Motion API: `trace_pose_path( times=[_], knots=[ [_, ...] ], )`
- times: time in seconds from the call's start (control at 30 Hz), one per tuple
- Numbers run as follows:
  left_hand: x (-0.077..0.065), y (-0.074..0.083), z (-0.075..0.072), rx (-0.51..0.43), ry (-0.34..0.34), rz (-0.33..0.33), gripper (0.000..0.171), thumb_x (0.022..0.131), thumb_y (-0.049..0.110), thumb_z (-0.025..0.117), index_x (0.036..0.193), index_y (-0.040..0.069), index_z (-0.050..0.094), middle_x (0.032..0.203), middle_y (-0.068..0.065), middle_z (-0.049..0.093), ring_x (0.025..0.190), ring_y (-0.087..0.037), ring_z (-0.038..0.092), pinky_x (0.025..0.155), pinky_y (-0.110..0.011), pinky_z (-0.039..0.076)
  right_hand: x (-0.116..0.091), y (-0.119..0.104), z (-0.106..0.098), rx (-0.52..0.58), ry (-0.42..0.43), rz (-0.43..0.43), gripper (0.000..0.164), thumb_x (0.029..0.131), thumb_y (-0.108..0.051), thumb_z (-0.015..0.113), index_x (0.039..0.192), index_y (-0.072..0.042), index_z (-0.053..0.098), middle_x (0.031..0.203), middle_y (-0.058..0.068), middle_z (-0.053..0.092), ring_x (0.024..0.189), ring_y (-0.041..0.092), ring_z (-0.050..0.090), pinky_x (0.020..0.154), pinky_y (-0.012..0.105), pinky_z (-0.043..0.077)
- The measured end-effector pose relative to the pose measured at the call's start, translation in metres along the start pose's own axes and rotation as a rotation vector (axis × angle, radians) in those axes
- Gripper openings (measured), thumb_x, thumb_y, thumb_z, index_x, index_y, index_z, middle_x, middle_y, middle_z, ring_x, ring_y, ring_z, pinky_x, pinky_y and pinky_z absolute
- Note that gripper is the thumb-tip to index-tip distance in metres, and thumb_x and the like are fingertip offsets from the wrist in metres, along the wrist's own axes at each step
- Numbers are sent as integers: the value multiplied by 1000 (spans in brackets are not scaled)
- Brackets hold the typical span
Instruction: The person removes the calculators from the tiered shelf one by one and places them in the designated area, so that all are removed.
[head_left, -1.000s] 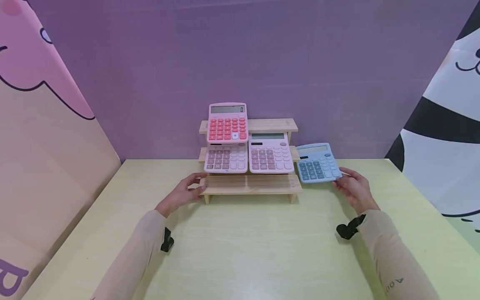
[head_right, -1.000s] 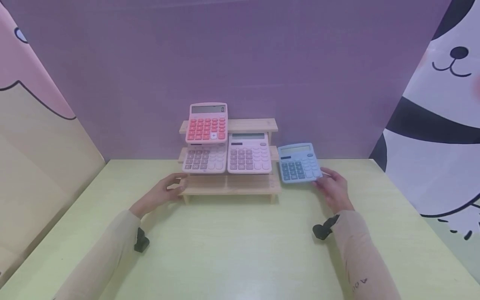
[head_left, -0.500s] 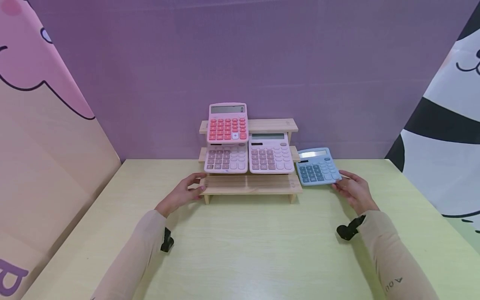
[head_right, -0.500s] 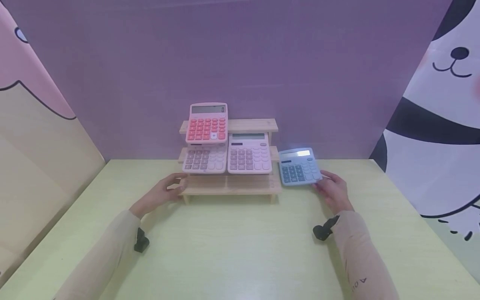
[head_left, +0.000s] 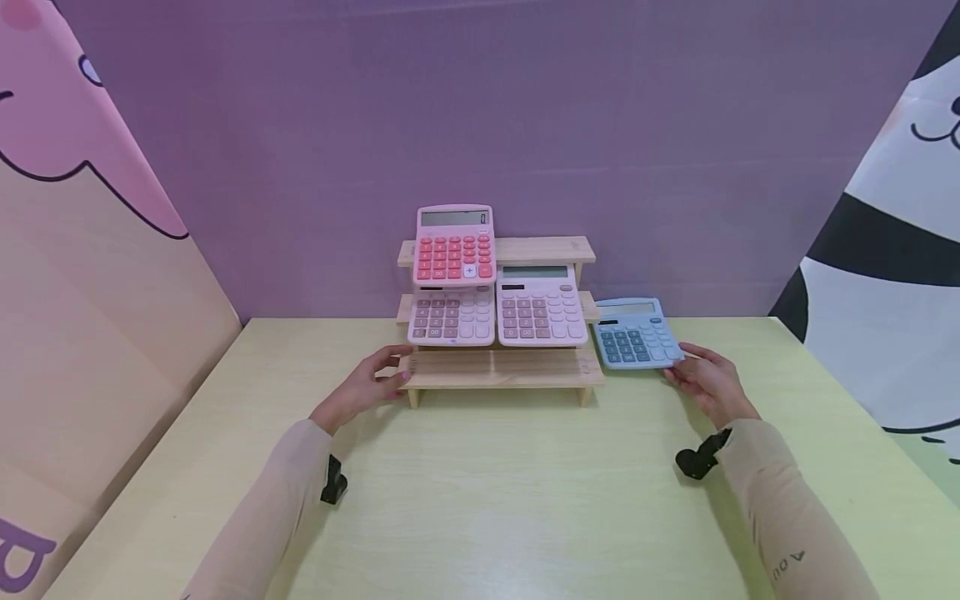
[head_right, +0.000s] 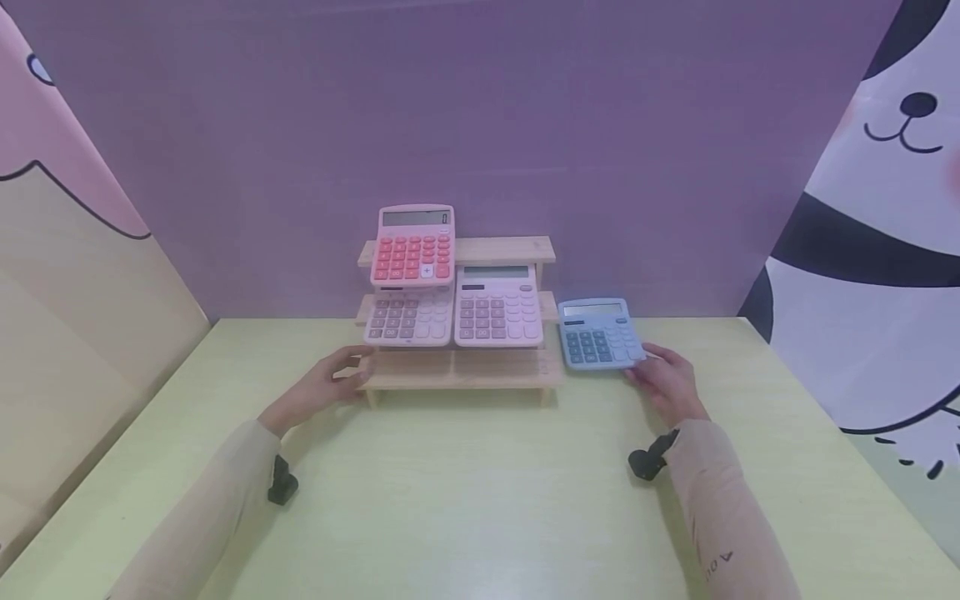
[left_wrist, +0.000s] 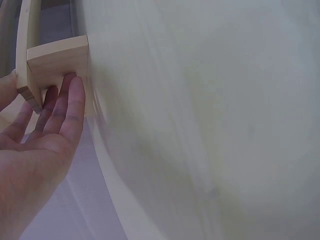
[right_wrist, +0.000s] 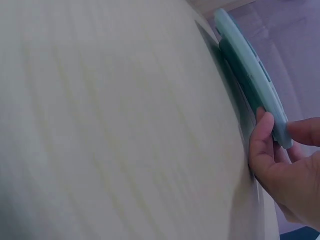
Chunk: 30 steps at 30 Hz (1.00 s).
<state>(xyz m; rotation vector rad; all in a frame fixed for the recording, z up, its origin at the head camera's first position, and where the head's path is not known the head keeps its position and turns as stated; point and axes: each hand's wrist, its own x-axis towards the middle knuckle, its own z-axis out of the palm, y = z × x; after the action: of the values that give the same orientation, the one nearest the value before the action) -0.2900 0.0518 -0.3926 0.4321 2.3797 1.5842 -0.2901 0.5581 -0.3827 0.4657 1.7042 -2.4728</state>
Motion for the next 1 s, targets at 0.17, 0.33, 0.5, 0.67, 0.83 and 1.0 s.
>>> trace_pose_path(
  times=[0.17, 0.33, 0.5, 0.67, 0.83, 1.0],
  knots=[
    [0, 0, 0, -3, -4, 11, 50, 94, 20, 51, 140, 12, 31, 138, -15, 33, 116, -33, 47, 87, -37, 53, 1, 0, -1, -18, -6, 12, 60, 88, 9, 46, 141, -6, 21, 79, -5, 63, 76, 11, 62, 73, 23, 55],
    [-1, 2, 1, -4, -1, 6, 50, 94, 19, 51, 140, 12, 31, 138, -14, 33, 117, -34, 46, 87, -37, 53, 0, -1, -2, -60, -38, 19, 68, 86, 11, 51, 142, -4, 16, 79, -4, 61, 75, 11, 62, 74, 22, 55],
    [-1, 3, 1, 3, 1, -7, 50, 94, 19, 51, 140, 13, 31, 138, -15, 32, 117, -34, 47, 88, -37, 52, 1, -2, -2, -132, -37, 12, 76, 84, 9, 56, 144, -3, 11, 79, -4, 60, 75, 10, 63, 76, 22, 55],
    [-1, 4, 0, -3, -2, -10, 50, 94, 18, 50, 140, 12, 31, 139, -15, 31, 118, -34, 45, 89, -38, 52, 7, 0, -2, -216, -6, -2, 77, 82, 7, 59, 143, -1, 13, 82, -5, 58, 73, 7, 63, 75, 22, 55],
    [0, 4, 0, -1, 0, -20, 49, 94, 19, 51, 140, 14, 32, 139, -15, 31, 118, -33, 46, 89, -38, 52, 11, 2, -2, -309, 14, -10, 81, 82, 4, 62, 144, 1, 11, 101, 4, 47, 73, 5, 62, 76, 22, 55],
    [-2, 4, 0, 0, -3, -9, 50, 95, 19, 50, 140, 11, 31, 137, -16, 32, 116, -33, 47, 89, -38, 52, 13, 4, -3, -408, 12, -36, 81, 82, 4, 62, 143, 4, 9, 108, 9, 41, 73, 3, 60, 76, 21, 55]
  ],
)
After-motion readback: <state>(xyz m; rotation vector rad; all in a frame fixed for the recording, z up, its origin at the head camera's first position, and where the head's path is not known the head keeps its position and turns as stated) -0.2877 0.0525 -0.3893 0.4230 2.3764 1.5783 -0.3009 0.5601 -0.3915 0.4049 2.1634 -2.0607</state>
